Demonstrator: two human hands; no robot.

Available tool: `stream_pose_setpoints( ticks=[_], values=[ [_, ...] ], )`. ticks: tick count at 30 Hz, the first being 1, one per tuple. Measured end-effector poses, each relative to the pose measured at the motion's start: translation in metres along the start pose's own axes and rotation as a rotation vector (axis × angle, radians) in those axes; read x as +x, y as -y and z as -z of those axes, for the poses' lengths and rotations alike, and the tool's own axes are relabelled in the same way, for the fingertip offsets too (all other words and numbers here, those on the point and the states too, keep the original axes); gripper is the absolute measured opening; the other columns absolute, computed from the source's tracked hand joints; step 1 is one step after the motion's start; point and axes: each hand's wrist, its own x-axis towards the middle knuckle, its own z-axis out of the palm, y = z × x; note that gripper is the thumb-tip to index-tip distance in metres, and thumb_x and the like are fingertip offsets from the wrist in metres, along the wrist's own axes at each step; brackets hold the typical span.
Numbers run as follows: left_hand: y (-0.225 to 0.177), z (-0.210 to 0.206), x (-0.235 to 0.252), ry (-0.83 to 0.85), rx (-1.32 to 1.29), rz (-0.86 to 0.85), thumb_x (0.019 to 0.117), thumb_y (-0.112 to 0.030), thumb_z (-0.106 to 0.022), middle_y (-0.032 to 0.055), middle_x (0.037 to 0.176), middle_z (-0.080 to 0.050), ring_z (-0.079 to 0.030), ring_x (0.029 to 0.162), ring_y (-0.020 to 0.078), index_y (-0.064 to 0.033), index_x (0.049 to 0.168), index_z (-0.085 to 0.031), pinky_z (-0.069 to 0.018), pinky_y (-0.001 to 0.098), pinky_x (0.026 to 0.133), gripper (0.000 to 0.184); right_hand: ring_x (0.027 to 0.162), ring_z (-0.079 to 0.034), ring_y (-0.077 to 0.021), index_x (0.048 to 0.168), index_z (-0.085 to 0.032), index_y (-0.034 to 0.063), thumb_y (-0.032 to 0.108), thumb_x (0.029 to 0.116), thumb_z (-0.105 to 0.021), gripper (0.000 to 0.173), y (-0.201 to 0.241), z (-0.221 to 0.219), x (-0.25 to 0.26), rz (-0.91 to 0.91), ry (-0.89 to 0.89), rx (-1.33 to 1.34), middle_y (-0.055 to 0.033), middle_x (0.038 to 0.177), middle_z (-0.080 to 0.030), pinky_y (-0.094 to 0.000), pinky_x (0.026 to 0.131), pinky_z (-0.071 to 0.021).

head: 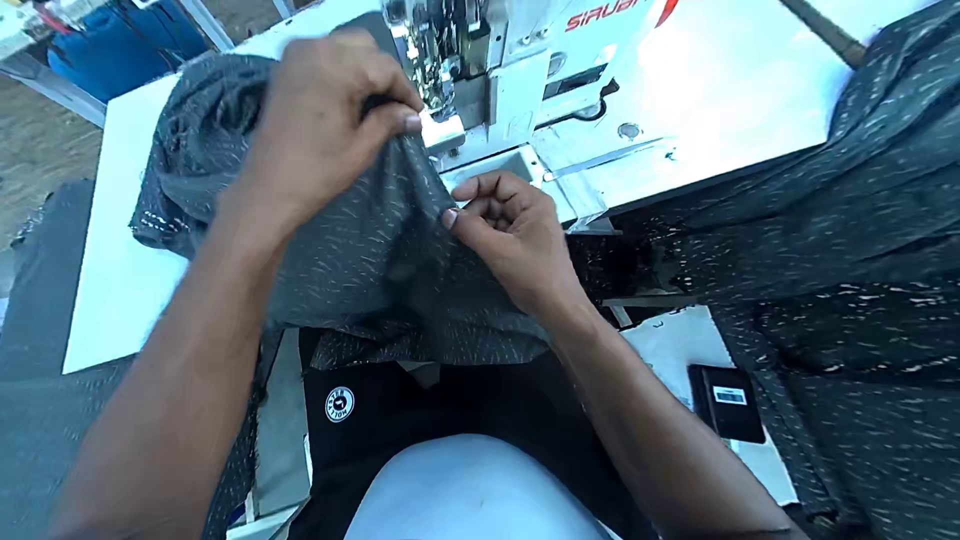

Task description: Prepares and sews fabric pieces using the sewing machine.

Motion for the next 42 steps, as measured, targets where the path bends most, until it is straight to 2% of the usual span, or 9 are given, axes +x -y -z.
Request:
stream_pose_setpoints(
  ticks=[2, 4, 9, 12, 15, 32, 34, 38, 42],
  values=[
    [0.024, -0.028, 0.013, 0.009, -0.142, 0.054, 0.094, -0.021, -0.074, 0.0083, 0.1, -0.071, -0.068, 0.093, 0.0134, -0.0044, 0.105, -0.074, -0.0558, 0.0334, 0.089, 0.02, 0.062, -0.061, -0.0091, 0.122, -0.067, 0.0046, 0.011, 0.0978, -0.061, 0.026, -0.01, 0.008, 0.013, -0.079, 0.025, -0.096, -0.0015, 0.077, -0.067, -0.0264, 0.057, -0.0532],
    [0.04, -0.046, 0.011, -0.064, -0.243, 0.1, 0.0908, -0.027, -0.078, 0.006, 0.103, -0.068, -0.065, 0.098, 0.0132, -0.0065, 0.103, -0.069, -0.0546, 0.0327, 0.091, 0.026, 0.064, -0.061, -0.0093, 0.112, -0.071, 0.0053, 0.014, 0.1007, -0.057, 0.02, -0.015, 0.013, 0.018, -0.079, 0.047, -0.153, -0.0016, 0.078, -0.067, -0.0285, 0.059, -0.0531],
    [0.02, -0.048, -0.002, -0.088, 0.157, 0.056, 0.103, -0.038, -0.06, 0.0142, 0.12, -0.062, -0.053, 0.117, 0.0363, -0.0158, 0.101, -0.076, -0.036, 0.0582, 0.098, 0.028, 0.064, -0.059, -0.0095, 0.099, -0.07, 0.0083, 0.015, 0.1022, -0.053, 0.018, -0.023, 0.015, 0.022, -0.053, 0.054, -0.179, -0.0007, 0.075, -0.063, -0.0286, 0.057, -0.0488],
    [-0.017, -0.055, -0.024, -0.008, 0.293, 0.149, 0.1088, -0.039, -0.042, 0.0155, 0.132, -0.061, -0.054, 0.124, 0.0368, -0.0109, 0.129, -0.069, -0.0415, 0.0584, 0.102, 0.043, 0.064, -0.06, -0.0116, 0.1, -0.069, 0.0079, 0.016, 0.104, -0.05, 0.021, -0.024, 0.016, 0.021, -0.054, 0.06, -0.147, -0.002, 0.075, -0.063, -0.03, 0.057, -0.0505],
    [-0.025, -0.07, -0.046, 0.059, 0.313, 0.157, 0.1043, -0.053, -0.043, 0.0186, 0.154, -0.045, -0.04, 0.142, 0.0397, -0.0142, 0.155, -0.046, -0.0307, 0.0582, 0.116, 0.064, 0.066, -0.061, -0.0119, 0.099, -0.068, 0.0075, 0.016, 0.1046, -0.048, 0.023, -0.024, 0.018, 0.022, -0.051, 0.016, -0.149, -0.0026, 0.076, -0.063, -0.0304, 0.058, -0.0506],
    [-0.003, -0.06, -0.011, 0.238, 0.239, 0.194, 0.078, -0.092, -0.045, 0.0238, 0.164, -0.029, -0.027, 0.153, 0.0391, -0.0323, 0.16, -0.039, -0.0198, 0.0622, 0.122, 0.101, 0.07, -0.061, -0.0146, 0.098, -0.067, 0.0048, 0.015, 0.1037, -0.047, 0.023, -0.03, 0.019, 0.041, -0.069, -0.023, 0.011, -0.0057, 0.078, -0.062, -0.0326, 0.06, -0.051],
    [-0.001, -0.06, -0.015, 0.193, 0.176, 0.168, 0.0818, -0.087, -0.048, 0.023, 0.165, -0.028, -0.026, 0.154, 0.0379, -0.0305, 0.16, -0.039, -0.0166, 0.0635, 0.123, 0.097, 0.071, -0.062, -0.0145, 0.099, -0.067, 0.0042, 0.015, 0.1048, -0.047, 0.023, -0.031, 0.019, 0.039, -0.067, -0.025, 0.048, -0.0063, 0.08, -0.063, -0.032, 0.062, -0.0523],
    [-0.019, -0.063, -0.043, -0.155, 0.085, 0.218, 0.1081, -0.039, -0.046, 0.0168, 0.156, -0.046, -0.044, 0.145, 0.0308, -0.0039, 0.146, -0.052, -0.0323, 0.0521, 0.122, 0.052, 0.071, -0.062, -0.0131, 0.102, -0.067, 0.004, 0.015, 0.1055, -0.048, 0.023, -0.032, 0.023, 0.037, -0.071, -0.011, 0.098, -0.0053, 0.079, -0.063, -0.0302, 0.062, -0.0525],
    [-0.02, -0.068, -0.049, -0.032, 0.114, 0.306, 0.1106, -0.035, -0.03, 0.013, 0.16, -0.043, -0.033, 0.152, 0.0292, -0.0034, 0.15, -0.049, -0.0231, 0.0511, 0.125, 0.054, 0.07, -0.061, -0.0129, 0.102, -0.067, 0.0033, 0.013, 0.1047, -0.048, 0.022, -0.028, 0.024, 0.037, -0.083, -0.001, 0.111, -0.0055, 0.079, -0.063, -0.0295, 0.062, -0.0523]
  ],
)
